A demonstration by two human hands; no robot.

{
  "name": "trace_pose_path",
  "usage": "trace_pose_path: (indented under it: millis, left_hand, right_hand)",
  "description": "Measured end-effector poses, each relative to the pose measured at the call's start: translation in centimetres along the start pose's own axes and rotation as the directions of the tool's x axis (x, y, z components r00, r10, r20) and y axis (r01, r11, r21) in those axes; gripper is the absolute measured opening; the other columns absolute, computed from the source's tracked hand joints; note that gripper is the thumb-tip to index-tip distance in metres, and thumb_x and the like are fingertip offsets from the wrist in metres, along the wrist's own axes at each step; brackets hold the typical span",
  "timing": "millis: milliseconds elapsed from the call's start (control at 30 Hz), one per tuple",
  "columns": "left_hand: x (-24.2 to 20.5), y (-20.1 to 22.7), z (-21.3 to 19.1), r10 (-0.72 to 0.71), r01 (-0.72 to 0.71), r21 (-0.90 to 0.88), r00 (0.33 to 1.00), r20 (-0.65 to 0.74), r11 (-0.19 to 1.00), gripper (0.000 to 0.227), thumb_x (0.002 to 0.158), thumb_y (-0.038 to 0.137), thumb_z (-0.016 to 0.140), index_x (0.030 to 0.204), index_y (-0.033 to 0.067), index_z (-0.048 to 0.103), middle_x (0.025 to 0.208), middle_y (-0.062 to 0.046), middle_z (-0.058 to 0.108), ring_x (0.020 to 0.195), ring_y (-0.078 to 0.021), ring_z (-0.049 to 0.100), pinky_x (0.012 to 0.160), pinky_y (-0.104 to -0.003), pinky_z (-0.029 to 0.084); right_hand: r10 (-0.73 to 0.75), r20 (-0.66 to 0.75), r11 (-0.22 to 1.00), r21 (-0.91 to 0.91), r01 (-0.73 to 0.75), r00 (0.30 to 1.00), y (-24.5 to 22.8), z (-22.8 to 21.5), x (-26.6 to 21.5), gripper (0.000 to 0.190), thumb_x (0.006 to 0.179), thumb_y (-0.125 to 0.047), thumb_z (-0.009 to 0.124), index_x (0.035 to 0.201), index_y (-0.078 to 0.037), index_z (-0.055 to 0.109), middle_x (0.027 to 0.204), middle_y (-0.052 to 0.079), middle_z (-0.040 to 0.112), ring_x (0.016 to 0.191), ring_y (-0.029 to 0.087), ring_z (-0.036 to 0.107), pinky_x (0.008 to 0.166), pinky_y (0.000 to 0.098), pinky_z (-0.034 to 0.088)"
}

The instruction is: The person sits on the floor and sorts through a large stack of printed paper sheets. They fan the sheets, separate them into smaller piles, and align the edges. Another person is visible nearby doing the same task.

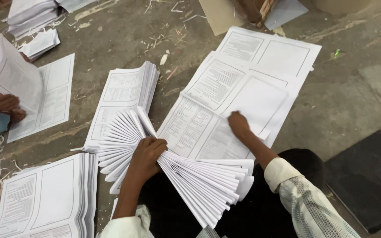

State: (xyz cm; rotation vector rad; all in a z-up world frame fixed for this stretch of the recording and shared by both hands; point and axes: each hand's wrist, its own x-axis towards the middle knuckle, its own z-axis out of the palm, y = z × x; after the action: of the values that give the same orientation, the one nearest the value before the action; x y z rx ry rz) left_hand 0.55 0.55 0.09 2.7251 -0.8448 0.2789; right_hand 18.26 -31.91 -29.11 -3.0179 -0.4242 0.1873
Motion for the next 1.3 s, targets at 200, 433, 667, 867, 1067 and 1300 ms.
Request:
trace_pose_path:
  millis: [200,433,667,867,1067,1300]
  left_hand:
    - [1.2,1.0,-1.1,-0.054,0.056,-0.011,0.993,0.106,0.998,0.082,0.052,0.01,0.085,0.13,0.0038,0.062,0.145,-0.01,0.057,0.1,-0.0321,0.06,0.087,-0.044,0.045]
    - [0.6,0.0,0.4,-0.056,0.055,0.016,0.996,0.063,0.998,0.047,0.065,0.01,0.082,0.11,0.0101,0.066,0.118,-0.004,0.066,0.112,-0.0297,0.062,0.099,-0.041,0.045]
    - [0.4,0.1,0.4,0.08,-0.075,0.087,0.995,-0.056,0.993,0.044,0.058,0.009,0.078,0.099,0.01,0.064,0.127,-0.003,0.069,0.125,-0.0355,0.057,0.105,-0.047,0.04]
    - [1.1,0.2,-0.3,-0.006,0.006,0.001,0.998,0.062,1.0,0.07,0.06,0.009,0.081,0.129,0.0048,0.065,0.142,-0.014,0.06,0.112,-0.0303,0.058,0.1,-0.049,0.037]
    - [0.2,-0.1,0.9,-0.094,0.08,0.097,0.985,0.146,0.992,0.035,0.068,0.011,0.082,0.099,0.0118,0.067,0.11,0.0,0.068,0.112,-0.024,0.06,0.111,-0.045,0.039]
    - [0.5,0.8,0.5,0.036,-0.039,0.099,0.999,0.033,0.994,0.049,0.055,0.006,0.079,0.103,0.01,0.068,0.134,-0.003,0.066,0.126,-0.033,0.055,0.106,-0.045,0.04]
  right_hand:
    - [-0.435,-0.306,0.268,0.854,0.446,0.847,-9.1,-4.0,-8.9,0.023,0.095,-0.018,0.064,0.109,0.0,0.071,0.106,0.017,0.073,0.092,0.029,0.071,0.081,0.0399,0.061]
    - [-0.183,-0.251,0.496,0.811,0.31,0.95,-4.8,-7.4,-5.3,0.055,0.095,-0.038,0.073,0.132,0.001,0.067,0.131,0.019,0.068,0.112,0.029,0.067,0.093,0.04,0.058]
    - [-0.008,-0.1,0.976,0.217,0.029,0.995,-1.0,0.2,-1.8,0.021,0.095,-0.012,0.065,0.111,0.001,0.069,0.121,0.022,0.066,0.105,0.034,0.067,0.085,0.0446,0.058]
    - [-0.535,-0.166,0.203,0.927,0.317,0.828,-10.5,-7.5,-11.0,0.023,0.096,-0.02,0.065,0.108,-0.002,0.074,0.105,0.013,0.076,0.093,0.027,0.072,0.085,0.0408,0.059]
    - [-0.143,-0.252,0.633,0.72,0.284,0.957,-3.8,-7.1,-5.2,0.056,0.091,-0.038,0.071,0.126,0.005,0.065,0.12,0.021,0.069,0.102,0.031,0.067,0.087,0.0418,0.059]
    - [-0.056,-0.246,0.905,0.397,0.153,0.968,-2.8,-0.2,-3.6,0.009,0.092,-0.003,0.06,0.098,0.0,0.067,0.098,0.018,0.068,0.09,0.035,0.066,0.083,0.0482,0.055]
